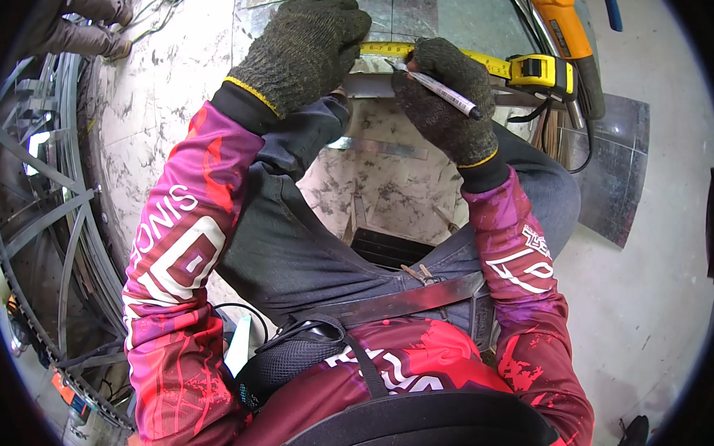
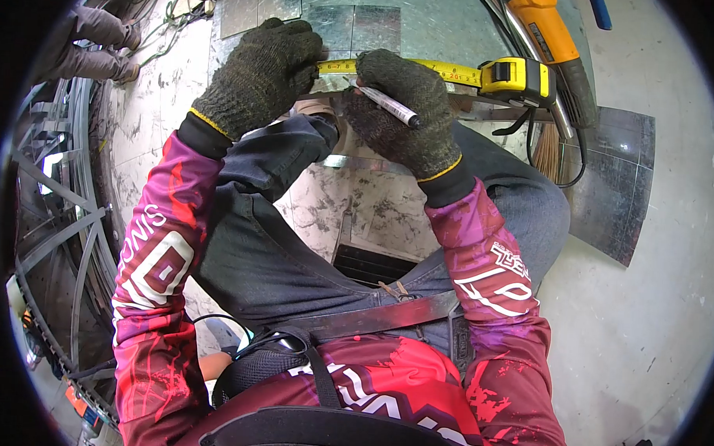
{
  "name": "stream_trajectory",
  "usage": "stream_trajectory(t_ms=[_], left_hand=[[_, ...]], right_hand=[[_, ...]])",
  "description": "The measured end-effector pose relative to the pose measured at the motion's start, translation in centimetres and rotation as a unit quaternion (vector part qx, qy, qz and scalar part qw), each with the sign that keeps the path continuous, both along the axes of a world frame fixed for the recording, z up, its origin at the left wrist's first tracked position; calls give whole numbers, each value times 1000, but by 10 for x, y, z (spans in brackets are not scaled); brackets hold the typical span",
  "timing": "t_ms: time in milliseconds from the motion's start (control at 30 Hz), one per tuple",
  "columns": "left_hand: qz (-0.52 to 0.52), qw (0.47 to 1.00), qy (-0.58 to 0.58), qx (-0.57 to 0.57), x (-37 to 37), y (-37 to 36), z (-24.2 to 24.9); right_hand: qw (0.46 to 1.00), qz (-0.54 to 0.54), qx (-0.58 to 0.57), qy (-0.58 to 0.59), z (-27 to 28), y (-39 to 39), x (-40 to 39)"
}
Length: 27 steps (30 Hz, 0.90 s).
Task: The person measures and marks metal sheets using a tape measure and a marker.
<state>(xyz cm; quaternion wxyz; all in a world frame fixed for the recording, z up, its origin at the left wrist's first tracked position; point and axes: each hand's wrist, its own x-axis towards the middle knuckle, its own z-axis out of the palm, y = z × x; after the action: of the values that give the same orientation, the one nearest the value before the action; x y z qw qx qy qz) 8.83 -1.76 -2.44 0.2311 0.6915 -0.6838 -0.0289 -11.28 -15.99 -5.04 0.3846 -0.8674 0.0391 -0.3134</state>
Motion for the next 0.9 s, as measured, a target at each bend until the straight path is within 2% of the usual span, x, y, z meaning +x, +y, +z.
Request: stream_trajectory(t_ms=[133, 233, 300, 400, 500, 633, 733, 800, 900], left_hand=[[3, 1000, 0, 5, -2, 0, 1], [11, 1000, 7, -10, -3, 1, 2], [11, 1000, -8, 11, -3, 0, 3], [13, 1000, 4, 12, -3, 0, 4], [10, 1000, 13, 3, -3, 0, 4], [1, 1000, 8, 12, -2, 0, 4], [8, 1000, 6, 4, -2, 0, 2], [10, 1000, 8, 15, -2, 0, 3], [7, 1000, 4, 13, -1, 0, 2]], right_hand=[[999, -24, -21, -2, 3, -2, -5], [997, -48, -10, 67, 12, -5, -10], [990, -38, -125, 54, 11, -9, -9], [989, -31, -138, 41, 6, -12, -9], [995, -38, -79, 54, 9, -10, -11], [996, -31, -64, 45, 7, -11, -12], [994, -30, -94, 55, 9, -10, -11], [998, -37, -34, 49, 7, -8, -11], [998, -33, -44, 37, 4, -9, -11]])
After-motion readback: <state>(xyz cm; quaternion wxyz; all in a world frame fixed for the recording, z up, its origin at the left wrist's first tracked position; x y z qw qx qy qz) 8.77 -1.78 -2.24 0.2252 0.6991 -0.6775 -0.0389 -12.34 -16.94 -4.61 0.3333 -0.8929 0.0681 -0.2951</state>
